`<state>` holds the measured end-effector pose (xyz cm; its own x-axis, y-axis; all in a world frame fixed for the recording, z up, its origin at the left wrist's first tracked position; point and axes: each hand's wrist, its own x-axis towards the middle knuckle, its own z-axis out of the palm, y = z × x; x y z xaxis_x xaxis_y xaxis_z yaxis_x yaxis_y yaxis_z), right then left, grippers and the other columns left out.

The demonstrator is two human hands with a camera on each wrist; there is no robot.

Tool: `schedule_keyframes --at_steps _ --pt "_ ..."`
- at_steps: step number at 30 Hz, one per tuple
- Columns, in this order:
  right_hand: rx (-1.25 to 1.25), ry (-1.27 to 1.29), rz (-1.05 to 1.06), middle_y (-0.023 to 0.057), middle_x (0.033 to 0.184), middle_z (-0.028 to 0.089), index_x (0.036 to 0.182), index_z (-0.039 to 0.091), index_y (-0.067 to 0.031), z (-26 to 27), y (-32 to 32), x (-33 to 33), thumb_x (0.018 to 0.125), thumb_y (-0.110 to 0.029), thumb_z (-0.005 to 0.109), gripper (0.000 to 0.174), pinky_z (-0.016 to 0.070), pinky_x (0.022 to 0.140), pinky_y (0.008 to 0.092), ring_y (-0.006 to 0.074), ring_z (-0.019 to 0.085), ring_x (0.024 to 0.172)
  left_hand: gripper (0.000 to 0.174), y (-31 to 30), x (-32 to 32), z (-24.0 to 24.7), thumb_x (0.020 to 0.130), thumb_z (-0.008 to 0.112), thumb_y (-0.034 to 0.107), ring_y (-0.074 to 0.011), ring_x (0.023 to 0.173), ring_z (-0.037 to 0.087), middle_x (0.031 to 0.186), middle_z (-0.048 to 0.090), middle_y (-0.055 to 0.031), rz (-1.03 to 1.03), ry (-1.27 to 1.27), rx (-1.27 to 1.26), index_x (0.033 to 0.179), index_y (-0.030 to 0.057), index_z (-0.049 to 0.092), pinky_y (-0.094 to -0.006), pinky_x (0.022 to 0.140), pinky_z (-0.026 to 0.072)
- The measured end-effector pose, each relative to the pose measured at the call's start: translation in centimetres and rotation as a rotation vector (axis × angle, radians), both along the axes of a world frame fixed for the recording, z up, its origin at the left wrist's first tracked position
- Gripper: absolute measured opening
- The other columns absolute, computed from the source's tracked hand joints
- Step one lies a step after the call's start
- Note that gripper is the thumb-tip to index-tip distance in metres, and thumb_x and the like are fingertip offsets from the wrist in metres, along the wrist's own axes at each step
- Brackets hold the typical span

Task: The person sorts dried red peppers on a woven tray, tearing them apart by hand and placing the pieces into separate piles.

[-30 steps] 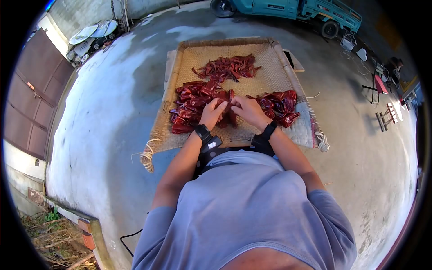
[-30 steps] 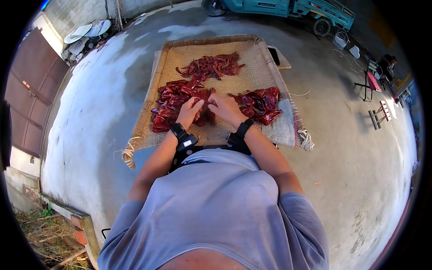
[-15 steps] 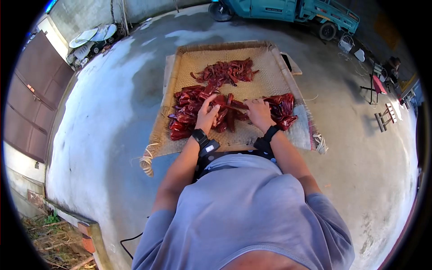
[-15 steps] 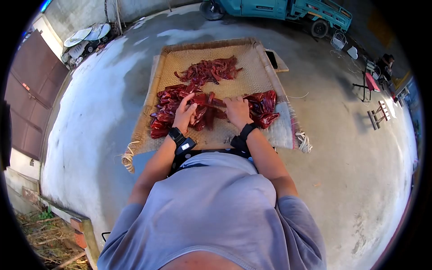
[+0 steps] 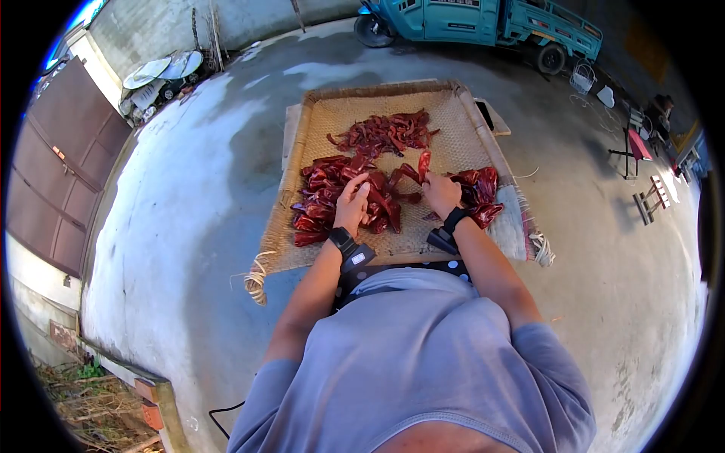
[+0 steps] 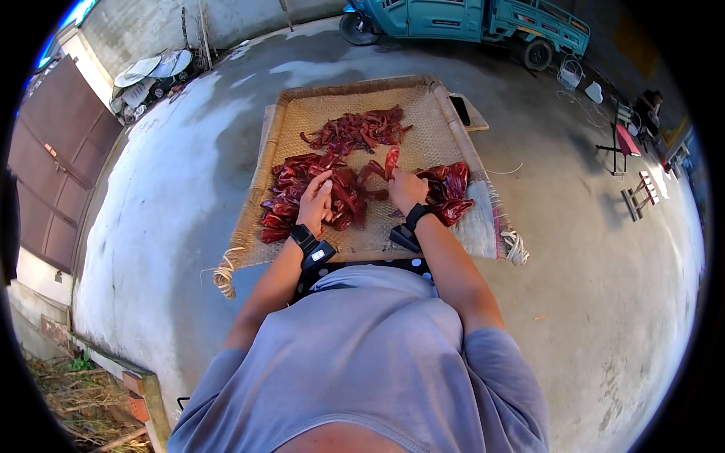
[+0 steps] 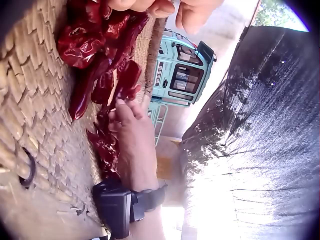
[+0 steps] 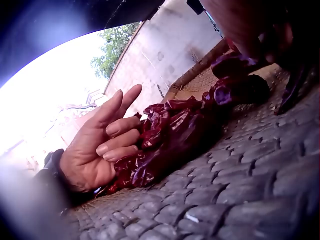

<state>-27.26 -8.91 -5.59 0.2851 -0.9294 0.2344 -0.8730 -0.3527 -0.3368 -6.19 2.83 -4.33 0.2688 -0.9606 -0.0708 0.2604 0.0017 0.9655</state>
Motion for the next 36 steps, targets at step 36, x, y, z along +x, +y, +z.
schedule_keyframes --at_steps 36 --pt "0.077 -0.170 0.241 0.0115 0.089 0.072 0.104 0.069 -0.0081 6.3 3.7 -4.5 0.090 -0.024 0.066 0.022 0.0535 0.072 0.0394 0.0288 0.070 0.084 0.023 -0.4 0.4 -1.4 0.098 0.064 0.023 -0.0080 0.045 0.044 0.068 0.054 -0.0009 -0.023 0.027 -0.072 0.113 0.0061 0.062 -0.0250 0.041 0.0413"
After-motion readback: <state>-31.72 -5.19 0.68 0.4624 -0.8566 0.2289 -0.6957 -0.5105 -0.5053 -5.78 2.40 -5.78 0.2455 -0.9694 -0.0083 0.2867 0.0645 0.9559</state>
